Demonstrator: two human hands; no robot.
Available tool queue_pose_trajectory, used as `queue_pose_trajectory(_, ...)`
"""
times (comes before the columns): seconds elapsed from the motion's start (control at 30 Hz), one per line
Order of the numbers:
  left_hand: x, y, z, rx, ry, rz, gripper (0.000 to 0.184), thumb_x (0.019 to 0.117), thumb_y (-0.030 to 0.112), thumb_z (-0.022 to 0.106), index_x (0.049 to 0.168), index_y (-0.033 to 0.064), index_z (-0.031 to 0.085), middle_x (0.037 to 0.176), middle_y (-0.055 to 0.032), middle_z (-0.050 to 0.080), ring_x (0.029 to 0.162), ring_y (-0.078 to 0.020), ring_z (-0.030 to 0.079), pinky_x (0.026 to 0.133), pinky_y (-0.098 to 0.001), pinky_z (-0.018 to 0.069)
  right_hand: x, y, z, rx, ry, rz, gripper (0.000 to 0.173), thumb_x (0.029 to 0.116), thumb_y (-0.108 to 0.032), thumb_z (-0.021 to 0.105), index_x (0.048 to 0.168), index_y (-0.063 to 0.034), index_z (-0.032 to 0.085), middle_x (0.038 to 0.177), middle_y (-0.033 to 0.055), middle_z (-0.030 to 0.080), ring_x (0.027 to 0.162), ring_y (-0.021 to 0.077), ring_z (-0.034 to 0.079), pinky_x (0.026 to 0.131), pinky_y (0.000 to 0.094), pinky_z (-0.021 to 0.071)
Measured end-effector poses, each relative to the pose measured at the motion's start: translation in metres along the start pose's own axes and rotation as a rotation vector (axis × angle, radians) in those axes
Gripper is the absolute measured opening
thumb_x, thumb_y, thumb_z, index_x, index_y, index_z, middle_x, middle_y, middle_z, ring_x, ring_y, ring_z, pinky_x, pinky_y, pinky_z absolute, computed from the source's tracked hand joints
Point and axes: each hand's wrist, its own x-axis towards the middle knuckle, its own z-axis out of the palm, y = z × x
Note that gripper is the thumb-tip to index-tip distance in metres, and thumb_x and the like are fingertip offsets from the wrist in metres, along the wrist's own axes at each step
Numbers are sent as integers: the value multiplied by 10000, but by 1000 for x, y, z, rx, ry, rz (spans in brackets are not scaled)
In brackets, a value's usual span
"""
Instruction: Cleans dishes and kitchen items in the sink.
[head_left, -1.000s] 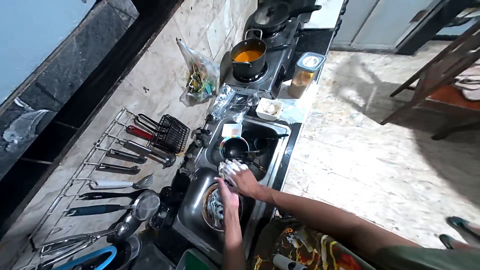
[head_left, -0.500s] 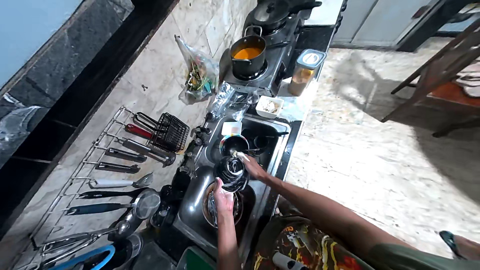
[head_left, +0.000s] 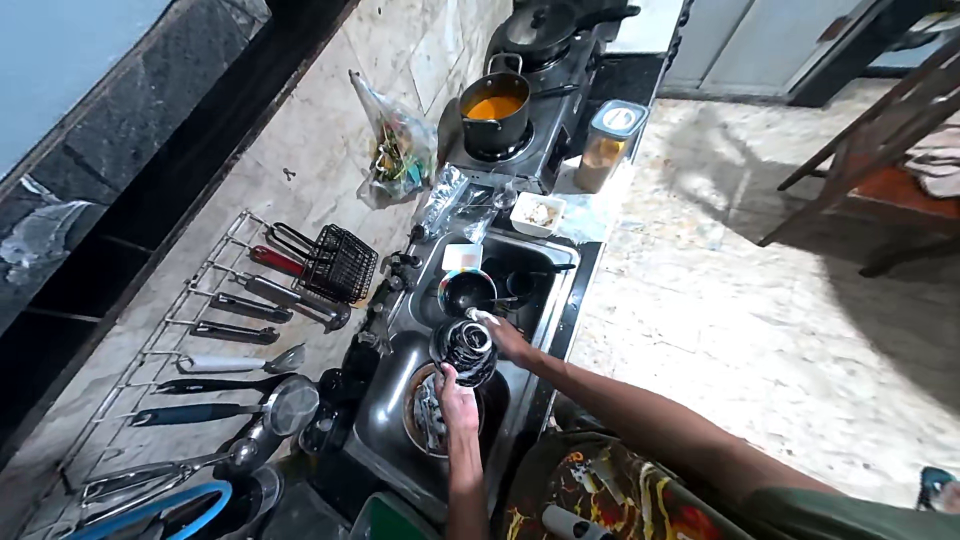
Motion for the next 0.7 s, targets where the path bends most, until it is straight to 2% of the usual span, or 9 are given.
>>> queue_pose_trajectory(0.07,3,-4,8,-71,57,12,369,1115,202,399,1449,48,422,1343,-136,580,1231,-215,587,1064,-441,499,-24,9,15,-104,190,-103,505,1109,-354,372,1398,-1,589,1345,189,653,1274,245,614,1112,448,470)
queue_pose_trajectory(0.13,6,-10,16,-100,125,11,359,1120,231,389,1442,75,419,1347,-108,566,1226,-184,570,1051,-415,493,-49,12,30,-254,304,-210,493,1098,-282,408,1431,58,535,1387,242,615,1316,314,590,1145,457,443)
queue_pose_trajectory(0.23,9,-16,21,-49,186,-15,368,1117,280,400,1434,96,427,1355,-94,548,1204,-179,556,1011,-420,490,-75,18,37,-547,169,-234,508,1083,-293,449,1440,61,522,1490,274,515,1401,369,506,1192,459,400)
queue_pose_trajectory(0.33,9,-15,30,80,208,-80,417,1118,330,377,1450,85,442,1302,-130,592,1144,-214,601,966,-442,525,-76,31,28,-877,-87,-450,386,1018,-256,542,1290,-16,673,1388,253,614,1334,434,555,1111,596,441)
queue_pose_trajectory(0.43,9,-14,25,171,200,-104,408,1118,312,358,1462,107,440,1257,-116,616,1077,-199,624,903,-406,542,-58,13,28,-978,-116,-686,335,1021,-300,555,1206,-73,719,1348,187,664,1319,401,581,1066,615,475)
queue_pose_trajectory(0.5,6,-15,17,235,141,-78,382,1116,243,368,1458,88,437,1254,-107,610,1058,-169,619,882,-373,543,-47,-18,32,-995,-145,-643,346,1004,-300,562,1199,-53,707,1328,203,666,1281,410,603,1024,617,497)
queue_pose_trajectory(0.57,0,-14,13,331,67,-29,381,1078,138,436,1447,41,453,1280,-122,605,1070,-157,611,886,-341,540,-32,-51,38,-1026,-189,-459,413,997,-343,567,1253,-39,680,1319,229,655,1222,431,625,985,629,504)
queue_pose_trajectory(0.63,-3,-10,10,429,-13,5,432,1062,106,475,1481,7,440,1406,-154,560,1195,-172,578,988,-351,506,-16,-73,41,-1028,-204,-276,436,1025,-365,500,1247,-27,665,1247,250,666,1159,450,642,940,643,510)
queue_pose_trajectory(0.7,-1,-7,5,453,-73,30,457,1059,80,462,1507,-3,414,1469,-160,526,1285,-179,548,1077,-362,468,-17,-68,43,-1013,-180,-272,435,1020,-376,504,1210,-24,675,1200,250,683,1141,445,652,939,636,514)
